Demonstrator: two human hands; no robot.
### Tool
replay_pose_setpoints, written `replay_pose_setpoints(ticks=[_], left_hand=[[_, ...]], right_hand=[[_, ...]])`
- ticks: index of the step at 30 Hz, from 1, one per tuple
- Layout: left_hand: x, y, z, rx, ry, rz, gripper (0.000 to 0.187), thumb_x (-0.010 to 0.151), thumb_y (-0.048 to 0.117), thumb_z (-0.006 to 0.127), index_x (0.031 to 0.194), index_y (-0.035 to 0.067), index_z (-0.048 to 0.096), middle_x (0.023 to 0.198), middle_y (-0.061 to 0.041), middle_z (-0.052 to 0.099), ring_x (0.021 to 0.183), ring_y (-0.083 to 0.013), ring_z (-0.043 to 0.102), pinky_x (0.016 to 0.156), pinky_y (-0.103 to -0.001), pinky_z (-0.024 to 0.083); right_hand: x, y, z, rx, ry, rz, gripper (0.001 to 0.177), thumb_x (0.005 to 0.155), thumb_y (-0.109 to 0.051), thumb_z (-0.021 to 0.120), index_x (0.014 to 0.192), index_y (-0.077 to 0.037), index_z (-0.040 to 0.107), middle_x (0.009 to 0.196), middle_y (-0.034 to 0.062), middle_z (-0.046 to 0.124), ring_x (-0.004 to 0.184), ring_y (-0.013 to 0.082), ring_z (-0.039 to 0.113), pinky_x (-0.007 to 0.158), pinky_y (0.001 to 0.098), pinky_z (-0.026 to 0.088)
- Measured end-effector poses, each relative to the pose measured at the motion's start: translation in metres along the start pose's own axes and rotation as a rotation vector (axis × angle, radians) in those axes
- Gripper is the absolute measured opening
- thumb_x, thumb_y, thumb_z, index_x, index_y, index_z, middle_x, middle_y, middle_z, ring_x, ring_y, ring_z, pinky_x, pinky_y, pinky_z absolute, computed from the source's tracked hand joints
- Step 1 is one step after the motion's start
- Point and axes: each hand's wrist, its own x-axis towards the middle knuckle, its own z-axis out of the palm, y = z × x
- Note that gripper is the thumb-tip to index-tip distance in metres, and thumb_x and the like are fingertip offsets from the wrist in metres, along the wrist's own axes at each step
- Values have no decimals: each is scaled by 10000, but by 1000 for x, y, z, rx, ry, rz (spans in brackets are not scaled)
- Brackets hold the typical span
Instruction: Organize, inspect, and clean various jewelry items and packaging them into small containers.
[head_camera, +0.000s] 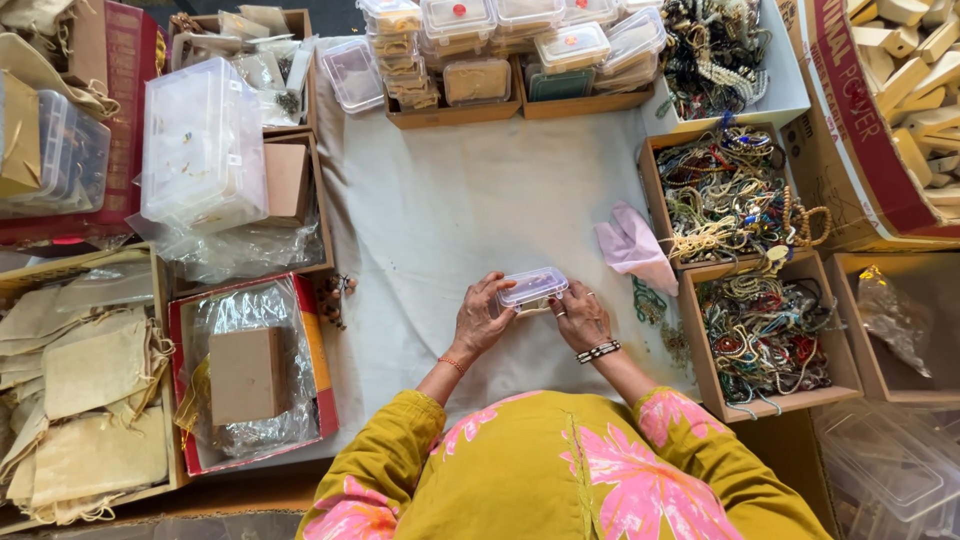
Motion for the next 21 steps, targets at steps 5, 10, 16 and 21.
replay_pose_setpoints(ticks=[5, 10, 16, 21], left_hand=[[0, 1, 0, -10, 5, 16, 473, 772, 173, 788, 1233, 172, 684, 1419, -42, 599, 1230, -296, 583, 1052, -397, 499], [-5, 4, 0, 15, -24, -13, 488, 749, 188, 808, 1219, 179, 677, 1429, -21, 594, 1199, -289, 594, 1029, -392, 510], [-10, 3, 2, 32, 4, 29, 538, 739, 158, 824, 1254, 188, 670, 1458, -14, 578, 1216, -293, 588, 1033, -395, 514], [-13, 2, 1, 40, 2, 49, 548, 731, 142, 829, 1253, 197, 668, 1470, -12, 563, 1231, -296, 581, 1034, -399, 515]], right_hand=[[1, -17, -23, 133, -5, 122, 288, 909, -284, 699, 1138, -111, 718, 1233, 92, 662, 1001, 313, 676, 819, 447, 547], [1, -25, -23, 81, 1, 214, 229, 905, -316, 748, 1024, -121, 745, 1153, 56, 695, 917, 284, 697, 771, 430, 546], [13, -12, -6, 79, -70, 347, 301, 770, -191, 823, 988, -66, 655, 1031, 103, 664, 863, 307, 669, 752, 447, 528], [0, -23, -13, 224, -12, 411, 230, 826, -145, 759, 1017, -78, 651, 1033, 75, 675, 777, 247, 722, 722, 403, 541]])
